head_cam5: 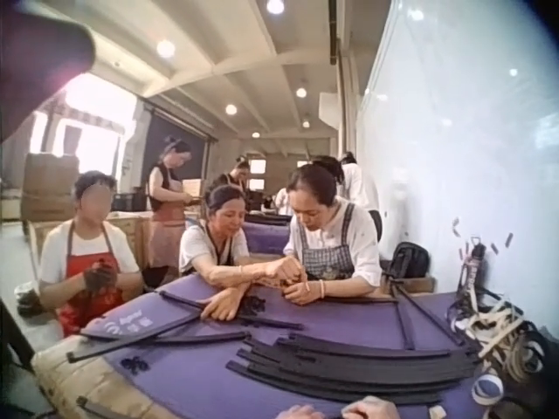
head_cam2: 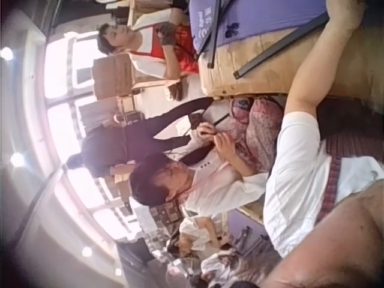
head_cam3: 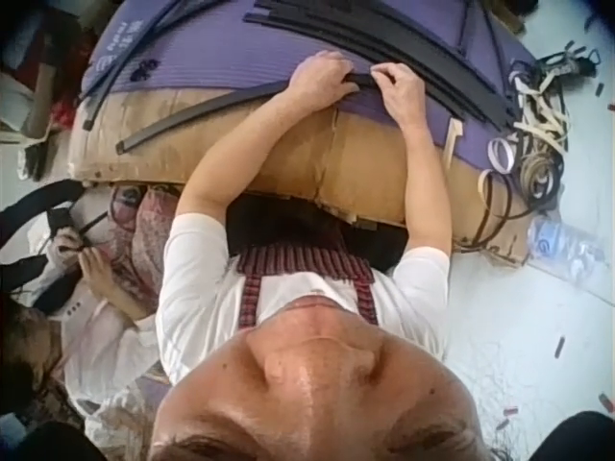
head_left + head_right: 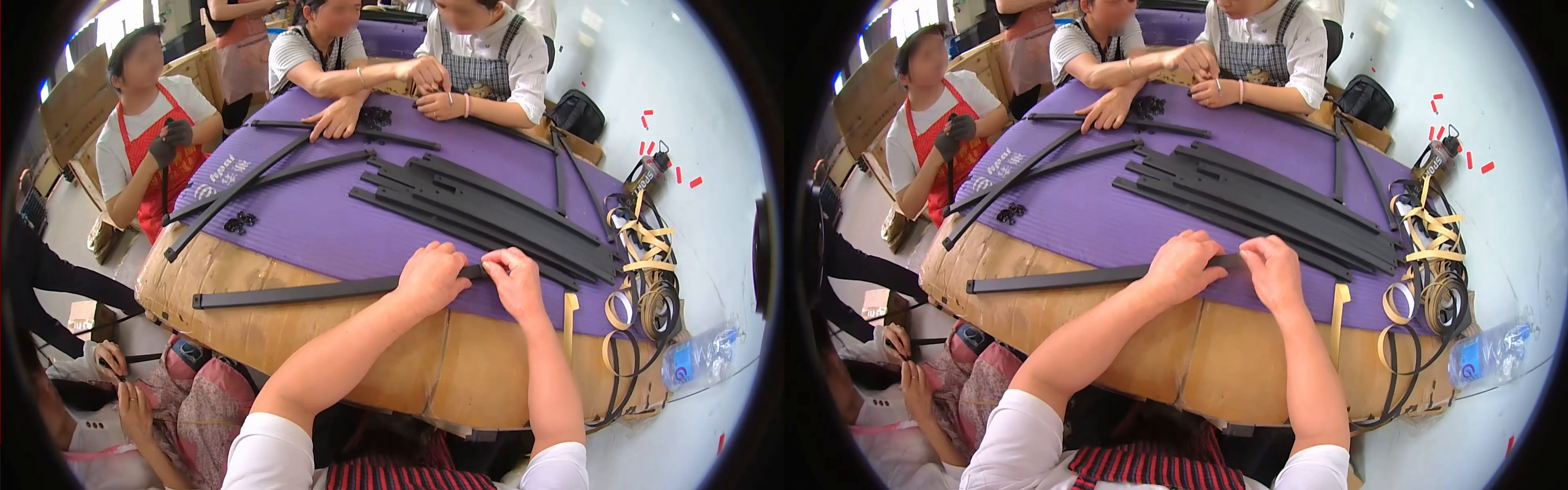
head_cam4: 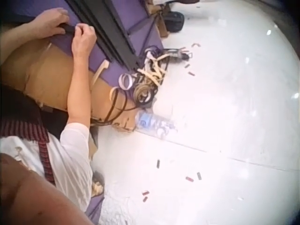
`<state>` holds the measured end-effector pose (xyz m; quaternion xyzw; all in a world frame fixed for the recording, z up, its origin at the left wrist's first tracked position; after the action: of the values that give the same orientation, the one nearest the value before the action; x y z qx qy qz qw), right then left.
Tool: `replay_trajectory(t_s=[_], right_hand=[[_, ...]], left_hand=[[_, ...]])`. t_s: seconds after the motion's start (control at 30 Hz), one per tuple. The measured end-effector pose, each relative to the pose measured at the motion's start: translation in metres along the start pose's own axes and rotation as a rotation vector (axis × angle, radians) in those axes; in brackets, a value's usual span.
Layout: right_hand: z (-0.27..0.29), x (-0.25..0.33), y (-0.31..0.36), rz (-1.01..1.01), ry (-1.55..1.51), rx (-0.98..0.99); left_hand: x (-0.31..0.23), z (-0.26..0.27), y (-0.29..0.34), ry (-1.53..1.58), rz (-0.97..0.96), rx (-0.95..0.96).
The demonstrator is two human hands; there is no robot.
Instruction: Assembling long black poles by attaching end caps and applying yellow adhesive tape at a factory workbench.
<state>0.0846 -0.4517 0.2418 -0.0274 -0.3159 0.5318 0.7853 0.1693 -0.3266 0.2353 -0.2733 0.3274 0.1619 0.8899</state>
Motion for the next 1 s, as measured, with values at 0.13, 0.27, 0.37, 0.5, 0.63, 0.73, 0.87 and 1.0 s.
replay_trajectory(t_s=[0.13,0.27,0.37,0.5,0.63,0.73,0.87,1.0], right_hand=[[0.002,0.01,0.007,0.068,0.125,-0.046],[0.003,0.016,0.01,0.138,0.206,-0.053],[0.004,0.015,0.011,0.158,0.212,-0.046],[0.005,0.014,0.009,0.162,0.205,-0.038],[0.006,0.014,0.007,0.136,0.15,-0.043],[0.004,0.007,0.006,0.087,0.063,-0.025],[0.004,0.006,0.007,0.043,0.038,-0.026],[0.004,0.008,0.006,-0.044,0.002,-0.018]], left_hand=[[-0.001,-0.003,0.003,-0.01,0.032,0.031],[0.0,-0.003,0.003,-0.008,0.036,0.043],[-0.001,-0.004,0.002,-0.008,0.029,0.043],[0.0,-0.004,0.0,-0.002,0.007,0.026],[0.0,-0.003,0.002,0.0,0.005,0.017],[-0.001,-0.002,0.003,-0.007,0.008,0.005],[-0.001,-0.003,0.003,0.007,0.003,0.018],[-0.002,-0.002,0.004,0.005,0.018,0.013]])
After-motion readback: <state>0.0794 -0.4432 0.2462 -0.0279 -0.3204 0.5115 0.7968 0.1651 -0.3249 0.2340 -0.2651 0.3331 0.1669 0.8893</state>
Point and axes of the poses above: each hand's wrist, its own y-axis away from the middle knuckle, its own z-axis out of the back of the hand, x = y × z, the point moved 4 cm from there along -y, towards the middle knuckle, and after that the axes turned 14 degrees about y, right-handed, at the moved point
